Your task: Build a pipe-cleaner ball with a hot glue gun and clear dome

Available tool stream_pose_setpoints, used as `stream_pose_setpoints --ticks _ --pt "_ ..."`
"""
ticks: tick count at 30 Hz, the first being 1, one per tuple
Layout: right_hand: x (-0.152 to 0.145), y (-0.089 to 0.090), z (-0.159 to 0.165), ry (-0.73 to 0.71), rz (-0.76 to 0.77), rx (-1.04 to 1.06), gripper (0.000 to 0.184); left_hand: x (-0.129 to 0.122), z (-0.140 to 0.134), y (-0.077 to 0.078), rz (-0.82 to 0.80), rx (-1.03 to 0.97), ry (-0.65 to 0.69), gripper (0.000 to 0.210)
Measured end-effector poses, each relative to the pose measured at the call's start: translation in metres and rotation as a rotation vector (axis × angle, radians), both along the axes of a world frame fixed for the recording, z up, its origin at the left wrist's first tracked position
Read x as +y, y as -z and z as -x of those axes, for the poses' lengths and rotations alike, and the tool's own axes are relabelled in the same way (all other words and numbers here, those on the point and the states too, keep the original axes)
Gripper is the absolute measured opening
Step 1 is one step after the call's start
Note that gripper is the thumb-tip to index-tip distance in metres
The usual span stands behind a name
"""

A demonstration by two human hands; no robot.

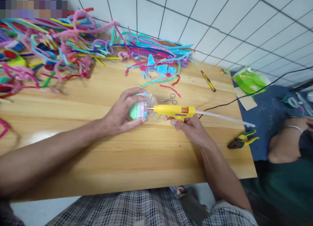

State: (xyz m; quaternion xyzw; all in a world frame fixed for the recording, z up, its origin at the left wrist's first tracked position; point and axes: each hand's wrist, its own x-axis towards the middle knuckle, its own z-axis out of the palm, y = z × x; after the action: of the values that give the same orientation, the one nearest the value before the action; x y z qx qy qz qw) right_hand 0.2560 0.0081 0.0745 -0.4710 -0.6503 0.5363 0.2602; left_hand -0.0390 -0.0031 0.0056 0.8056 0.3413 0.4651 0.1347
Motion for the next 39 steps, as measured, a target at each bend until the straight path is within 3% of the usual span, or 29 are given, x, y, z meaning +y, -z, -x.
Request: stream_pose_setpoints --ticks 11,18,23,39 --pt "-0.006 -0.002 -0.011 -0.017 -0.135 -0.115 0.040 0.000 -0.001 0.002 0.002 -0.045 0.016 0.055" --pt "-0.008 -0.002 -0.014 -0.130 -0.437 -0.129 0.013 0.001 -0.001 0.002 0.008 -0.049 0.014 0.057" --pt "-0.007 0.001 -0.017 -0.172 -0.562 -0.135 0.002 0.001 -0.002 0.002 -0.009 -0.048 0.014 0.056" --pt "-0.009 0.002 -0.016 -0.163 -0.624 -0.172 0.010 -0.001 0.000 -0.002 0.034 -0.048 0.024 0.051"
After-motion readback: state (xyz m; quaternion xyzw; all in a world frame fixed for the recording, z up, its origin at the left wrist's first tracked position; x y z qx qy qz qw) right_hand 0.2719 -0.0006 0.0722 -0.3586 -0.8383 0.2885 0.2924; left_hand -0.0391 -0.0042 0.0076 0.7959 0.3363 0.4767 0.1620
